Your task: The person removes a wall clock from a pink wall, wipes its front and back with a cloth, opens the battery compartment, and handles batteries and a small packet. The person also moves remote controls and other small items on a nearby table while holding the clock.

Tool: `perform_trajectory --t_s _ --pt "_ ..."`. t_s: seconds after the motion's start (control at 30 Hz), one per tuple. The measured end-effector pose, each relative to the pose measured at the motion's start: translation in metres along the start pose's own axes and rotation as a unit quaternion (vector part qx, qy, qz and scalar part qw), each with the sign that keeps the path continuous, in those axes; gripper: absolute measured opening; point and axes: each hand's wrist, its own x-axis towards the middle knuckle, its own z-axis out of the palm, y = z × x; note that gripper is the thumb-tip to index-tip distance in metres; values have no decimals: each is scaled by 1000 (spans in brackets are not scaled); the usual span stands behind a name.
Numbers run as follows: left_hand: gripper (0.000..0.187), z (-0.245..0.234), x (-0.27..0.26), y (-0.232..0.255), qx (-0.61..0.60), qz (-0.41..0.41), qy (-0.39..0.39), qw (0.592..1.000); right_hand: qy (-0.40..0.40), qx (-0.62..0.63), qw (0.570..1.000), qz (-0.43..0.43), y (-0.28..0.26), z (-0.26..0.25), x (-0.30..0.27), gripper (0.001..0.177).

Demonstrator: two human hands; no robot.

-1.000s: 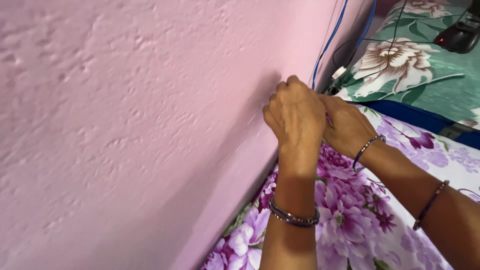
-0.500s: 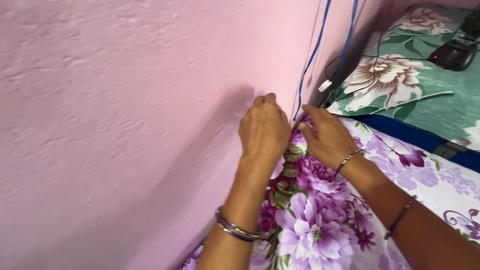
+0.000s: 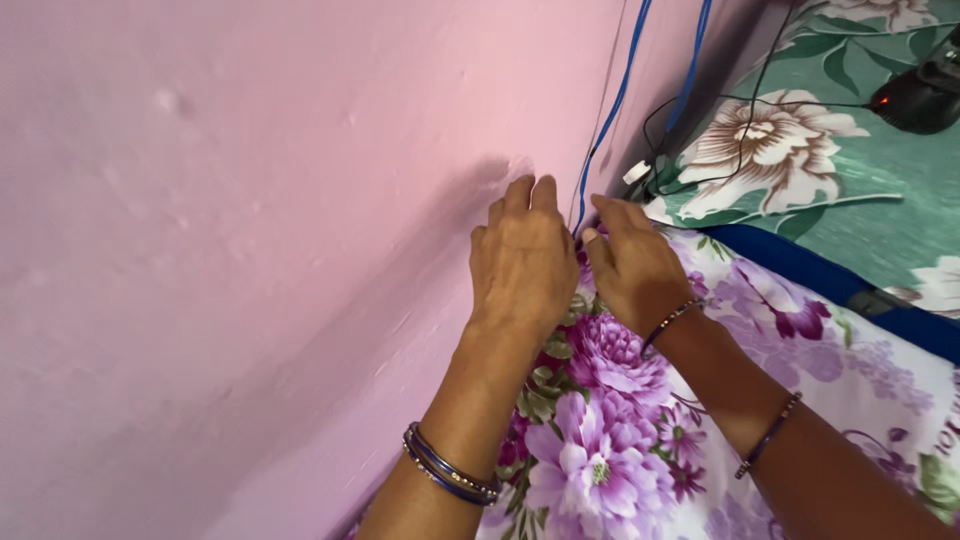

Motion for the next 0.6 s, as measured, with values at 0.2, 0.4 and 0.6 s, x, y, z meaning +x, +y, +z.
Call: perform_trajectory --t_s 0.2,0.4,0.6 --pt "44 -80 12 48 -22 -23 20 999 32 30 999 -25 -50 -65 13 42" --pt "43 -182 39 94 -40 -39 36 998 27 33 998 -49 -125 -152 58 45" --pt "47 -281 69 151 -53 -31 47 997 42 35 997 -58 -209 -245 108 44"
